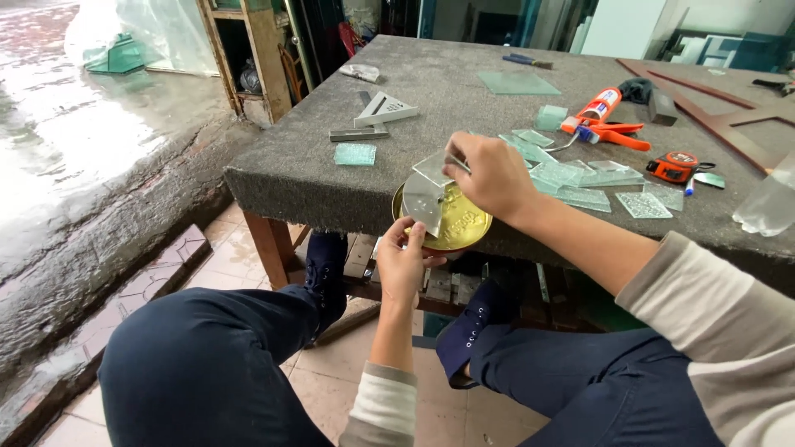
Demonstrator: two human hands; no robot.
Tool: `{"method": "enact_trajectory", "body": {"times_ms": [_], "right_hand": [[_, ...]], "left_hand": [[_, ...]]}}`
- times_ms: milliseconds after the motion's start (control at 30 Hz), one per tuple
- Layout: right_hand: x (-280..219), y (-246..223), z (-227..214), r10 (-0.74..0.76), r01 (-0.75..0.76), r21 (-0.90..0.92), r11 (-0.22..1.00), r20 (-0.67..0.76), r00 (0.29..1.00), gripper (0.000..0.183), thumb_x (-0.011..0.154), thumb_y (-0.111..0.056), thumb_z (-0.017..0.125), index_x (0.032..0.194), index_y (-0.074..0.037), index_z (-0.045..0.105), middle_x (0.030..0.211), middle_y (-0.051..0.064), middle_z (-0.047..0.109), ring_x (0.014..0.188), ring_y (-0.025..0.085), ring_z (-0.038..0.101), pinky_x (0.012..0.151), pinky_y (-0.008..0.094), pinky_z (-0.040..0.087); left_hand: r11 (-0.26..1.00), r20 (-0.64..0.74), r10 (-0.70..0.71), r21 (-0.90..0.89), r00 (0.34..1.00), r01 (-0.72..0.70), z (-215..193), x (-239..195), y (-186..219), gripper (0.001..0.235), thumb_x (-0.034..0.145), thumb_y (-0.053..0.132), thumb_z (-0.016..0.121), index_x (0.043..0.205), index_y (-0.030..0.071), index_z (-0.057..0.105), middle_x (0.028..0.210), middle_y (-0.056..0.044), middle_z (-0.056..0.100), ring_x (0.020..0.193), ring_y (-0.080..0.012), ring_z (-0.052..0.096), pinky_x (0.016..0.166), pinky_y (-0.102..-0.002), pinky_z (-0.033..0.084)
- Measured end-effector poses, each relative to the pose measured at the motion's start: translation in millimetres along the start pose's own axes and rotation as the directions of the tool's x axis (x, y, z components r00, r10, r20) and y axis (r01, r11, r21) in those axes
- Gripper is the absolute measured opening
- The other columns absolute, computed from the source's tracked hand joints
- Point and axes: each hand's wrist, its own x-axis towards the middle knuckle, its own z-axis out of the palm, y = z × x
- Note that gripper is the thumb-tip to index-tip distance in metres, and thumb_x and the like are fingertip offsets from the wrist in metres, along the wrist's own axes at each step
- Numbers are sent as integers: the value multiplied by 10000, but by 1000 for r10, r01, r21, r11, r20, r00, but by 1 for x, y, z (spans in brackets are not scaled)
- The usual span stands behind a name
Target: The person smooths the edges of small glass pieces by rubbing them against a wet abrasive surface in a shallow dish. They handle the glass pieces one at a time, repeatedly rubbing the edges while occasionally adding water to the dish.
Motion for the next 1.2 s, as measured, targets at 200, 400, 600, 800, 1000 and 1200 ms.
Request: {"method": "enact_trajectory", "body": {"times_ms": [200,400,600,800,1000,1200], "right_hand": [[-15,27,42,-388,348,-363,865,-43,921,181,1110,-254,671,1264,-193,744,879,-18,767,747,153,740,740,300,621],[-9,67,86,-521,502,-254,827,-12,853,205,968,-67,659,1166,-95,704,922,75,715,874,324,762,776,440,626],[-11,64,92,-635,604,-288,743,-18,773,139,985,-132,680,1120,-149,706,1009,45,744,967,290,777,884,414,637],[-8,62,86,-669,635,-291,716,-26,742,167,1004,-74,649,1110,-163,743,1014,31,775,1026,258,801,985,379,628],[-6,67,81,-698,656,-353,668,9,716,150,1043,-79,608,1049,-180,719,975,-17,760,966,216,798,995,360,626],[-7,45,64,-740,706,-326,629,27,672,215,1071,-81,581,1115,-185,764,998,8,796,1006,204,805,1055,378,614]], "left_hand": [[998,-62,27,63,998,-23,-5,-5,24,248,1125,150,600,1232,-23,742,930,-182,564,673,-484,783,587,-508,723],[994,-42,27,111,999,-23,-17,10,18,215,1110,174,620,1167,38,776,883,-184,596,647,-487,777,549,-526,727],[982,-77,30,188,997,-15,-15,6,21,219,1099,165,624,1151,33,790,917,-213,627,716,-447,768,574,-545,733],[952,-91,76,304,993,-45,-14,2,26,215,1091,169,640,1141,82,830,920,-211,726,740,-332,766,579,-483,747],[978,-104,43,206,994,-20,-14,-1,29,243,1117,142,577,1193,63,794,930,-255,677,673,-405,754,581,-505,734],[970,-120,69,241,990,-38,-14,0,26,246,1110,155,591,1191,63,804,940,-263,692,719,-436,785,573,-505,737]]}}
